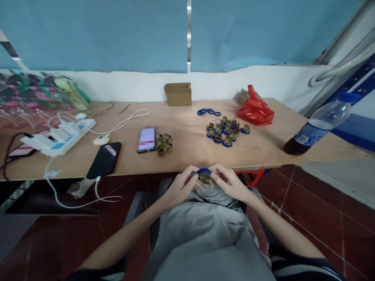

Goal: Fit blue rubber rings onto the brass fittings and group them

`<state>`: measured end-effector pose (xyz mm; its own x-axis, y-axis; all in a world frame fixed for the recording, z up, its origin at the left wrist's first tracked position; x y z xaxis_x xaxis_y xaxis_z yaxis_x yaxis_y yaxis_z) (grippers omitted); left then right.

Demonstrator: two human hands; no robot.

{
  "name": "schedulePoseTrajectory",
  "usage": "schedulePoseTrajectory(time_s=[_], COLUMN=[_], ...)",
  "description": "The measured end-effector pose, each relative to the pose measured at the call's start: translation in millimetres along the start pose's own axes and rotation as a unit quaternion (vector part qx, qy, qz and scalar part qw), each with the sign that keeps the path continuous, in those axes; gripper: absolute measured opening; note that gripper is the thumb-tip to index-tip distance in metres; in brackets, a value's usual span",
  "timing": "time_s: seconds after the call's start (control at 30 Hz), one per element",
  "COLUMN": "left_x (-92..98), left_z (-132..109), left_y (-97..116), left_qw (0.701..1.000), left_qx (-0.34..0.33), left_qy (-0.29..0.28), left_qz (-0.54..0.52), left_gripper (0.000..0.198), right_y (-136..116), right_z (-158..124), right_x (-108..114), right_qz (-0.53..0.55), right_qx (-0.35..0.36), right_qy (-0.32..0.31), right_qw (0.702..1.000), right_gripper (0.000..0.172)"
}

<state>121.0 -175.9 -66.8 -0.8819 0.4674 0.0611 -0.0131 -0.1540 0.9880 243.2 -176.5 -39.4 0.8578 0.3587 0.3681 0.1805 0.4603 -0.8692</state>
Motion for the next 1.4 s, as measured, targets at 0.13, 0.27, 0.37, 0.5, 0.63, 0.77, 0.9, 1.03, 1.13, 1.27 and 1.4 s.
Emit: schedulePoseTrajectory(time_s=[0.13,0.27,0.37,0.5,0.63,0.77,0.9,1.03,1.13,1.27,1.4], left_x=[8.7,12.8,11.5,10.3,5.4,2.2,-0.5,-2.7,-3.6,-6.2,-8.4], left_z=[8.0,10.3,9.7,6.4,-0.4,-11.0,-20.8,-27.9,-32.8,-37.2,-37.4], left_y=[0.3,-0.3,-2.1,-1.8,5.3,17.0,21.2,18.9,16.4,14.4,15.2], left_qw=[0.998,0.998,0.998,0.997,0.997,0.996,0.994,0.995,0.995,0.995,0.995], left_qx=[-0.008,-0.012,-0.022,-0.042,-0.053,-0.073,-0.081,-0.07,-0.055,-0.036,-0.044], left_qy=[0.021,0.032,0.03,0.04,0.036,0.042,0.051,0.061,0.076,0.088,0.083], left_qz=[0.051,0.058,0.052,0.047,0.045,0.043,0.047,0.036,0.014,-0.015,-0.014], left_gripper=[0.018,0.018,0.018,0.026,0.031,0.027,0.015,0.015,0.015,0.017,0.02], right_y=[7.2,7.5,1.9,-8.2,-16.7,-23.3,-31.5,-42.1,-48.2,-51.9,-52.6], right_z=[4.7,7.3,7.9,5.6,-0.2,-7.5,-15.5,-23.1,-27.9,-32.4,-34.4], right_x=[3.4,6.3,6.7,6.1,2.3,-2.5,-7.3,-14.8,-19.7,-21.0,-21.1], right_qz=[-0.001,-0.029,-0.062,-0.095,-0.115,-0.128,-0.141,-0.183,-0.216,-0.229,-0.218], right_qx=[-0.004,0.009,0.029,0.06,0.085,0.097,0.112,0.138,0.152,0.161,0.168], right_qy=[-0.001,0.011,0.022,0.039,0.04,0.037,0.038,0.03,0.023,0.025,0.037], right_qw=[1.0,0.999,0.997,0.993,0.989,0.986,0.983,0.973,0.964,0.96,0.961], right_gripper=[0.016,0.014,0.012,0.01,0.011,0.012,0.012,0.012,0.013,0.013,0.014])
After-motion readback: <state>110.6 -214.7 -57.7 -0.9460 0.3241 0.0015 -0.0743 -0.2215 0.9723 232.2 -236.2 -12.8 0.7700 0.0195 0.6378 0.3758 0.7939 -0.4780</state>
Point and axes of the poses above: each hand's wrist, its own z-axis towards the middle knuckle, its own x-axis out of the back of the hand, y = z × x, the point moved 10 cm from there along z, towards the middle knuckle, and after that the axes turned 2 degrees about z, right-handed, at the moved point
